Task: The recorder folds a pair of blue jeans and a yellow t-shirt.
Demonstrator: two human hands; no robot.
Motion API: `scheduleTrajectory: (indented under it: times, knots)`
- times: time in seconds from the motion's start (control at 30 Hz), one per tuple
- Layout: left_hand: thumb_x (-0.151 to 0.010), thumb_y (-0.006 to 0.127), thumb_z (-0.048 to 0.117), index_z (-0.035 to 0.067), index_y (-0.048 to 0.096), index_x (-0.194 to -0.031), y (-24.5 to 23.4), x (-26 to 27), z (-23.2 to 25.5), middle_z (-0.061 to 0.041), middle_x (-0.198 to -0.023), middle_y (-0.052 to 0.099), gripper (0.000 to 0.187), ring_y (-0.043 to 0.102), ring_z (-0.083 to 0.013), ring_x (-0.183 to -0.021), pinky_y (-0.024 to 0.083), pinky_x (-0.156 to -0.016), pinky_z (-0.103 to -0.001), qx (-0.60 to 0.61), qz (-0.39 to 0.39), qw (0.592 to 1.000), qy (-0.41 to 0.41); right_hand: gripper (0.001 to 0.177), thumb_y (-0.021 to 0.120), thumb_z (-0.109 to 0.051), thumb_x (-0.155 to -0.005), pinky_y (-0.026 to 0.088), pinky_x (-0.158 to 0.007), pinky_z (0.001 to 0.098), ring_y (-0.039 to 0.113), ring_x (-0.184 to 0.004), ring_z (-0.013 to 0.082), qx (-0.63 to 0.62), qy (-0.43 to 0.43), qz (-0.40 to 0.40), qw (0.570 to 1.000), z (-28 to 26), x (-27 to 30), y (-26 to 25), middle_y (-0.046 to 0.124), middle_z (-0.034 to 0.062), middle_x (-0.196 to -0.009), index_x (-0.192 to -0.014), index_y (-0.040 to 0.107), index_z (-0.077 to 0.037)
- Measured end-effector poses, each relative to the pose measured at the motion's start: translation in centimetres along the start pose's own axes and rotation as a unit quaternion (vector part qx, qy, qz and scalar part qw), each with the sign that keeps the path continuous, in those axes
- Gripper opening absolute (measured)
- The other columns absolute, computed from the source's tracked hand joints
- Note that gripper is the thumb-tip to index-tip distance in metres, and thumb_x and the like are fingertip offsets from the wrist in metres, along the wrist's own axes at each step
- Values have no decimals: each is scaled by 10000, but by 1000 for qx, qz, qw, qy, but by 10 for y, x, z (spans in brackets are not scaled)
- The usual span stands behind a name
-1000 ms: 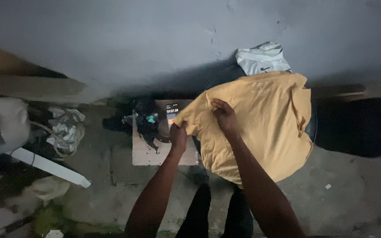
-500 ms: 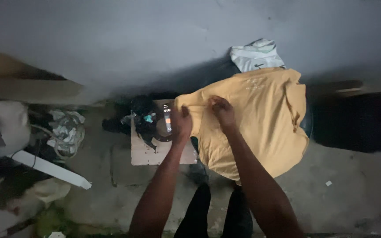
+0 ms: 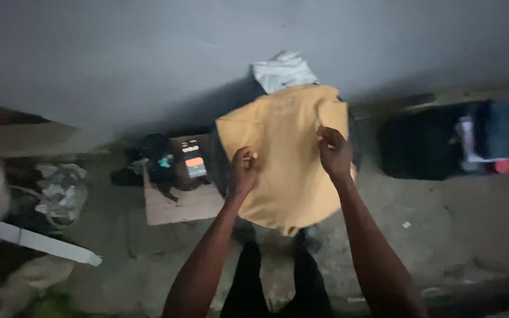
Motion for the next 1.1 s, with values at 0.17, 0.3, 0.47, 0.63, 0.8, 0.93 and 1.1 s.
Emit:
scheduleTrajectory:
  times: [0.17,0.3,0.47,0.63,0.8,0.93,1.1]
  knots:
    - [-972,649,120,110,616,-1342,56,57,65,-139,-1285,644,371,630,-315,-1196,516,-1024,-449,-192,-36,968,159,357,627,-246,-1080,501,-762,509,648,-901,411,365,-147,113,912,170,41,-54,675,249,-1151,-1289,640,43]
    - [-915,659,80,128,629,-1327,115,77,96,-118,-1340,643,416,575,-342,-1314,443,-1122,-479,-247,-60,930,266,487,656,-348,-945,501,-831,571,649,-915,422,327,-240,11,914,180,59,-79,672,240,-1131,-1243,587,31]
    - [-904,648,176,94,613,-1335,142,93,109,-196,-1427,590,440,503,-426,-1338,354,-1085,-569,-365,0,885,290,286,701,-302,-986,510,-796,360,599,-860,204,41,100,14,994,214,65,-102,613,82,-940,-1102,560,-81]
    - [-1023,581,202,90,575,-1417,114,111,87,-191,-1444,593,410,519,-415,-1371,374,-1151,-557,-319,40,912,254,303,680,-364,-1062,468,-816,311,524,-886,106,-120,91,-12,988,244,77,-118,568,18,-964,-1128,557,-95]
    - [-1121,524,272,53,529,-1482,74,130,46,-209,-1449,579,423,520,-413,-1360,388,-1134,-547,-309,116,916,227,366,687,-394,-1066,457,-715,330,502,-795,133,-41,227,-2,973,203,75,-132,570,58,-886,-1105,594,-43]
    - [-1018,596,169,45,554,-1438,81,130,68,-196,-1461,552,440,493,-387,-1359,346,-1123,-541,-349,89,905,227,401,644,-403,-1004,492,-771,292,582,-883,105,-52,57,-38,996,180,75,-125,630,6,-983,-1171,617,-39]
    - [-846,653,10,82,599,-1362,117,101,97,-149,-1448,550,524,480,-367,-1372,345,-1153,-521,-330,33,905,265,411,716,-420,-1015,478,-743,335,553,-827,145,-79,123,-1,989,195,43,-99,621,72,-889,-1103,691,-20]
Point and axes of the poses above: each hand's wrist, its own x-axis away from the middle knuckle, its own y-axis out of the palm, z = x × y, the point moved 1 cm from there along -x, towards the middle knuckle
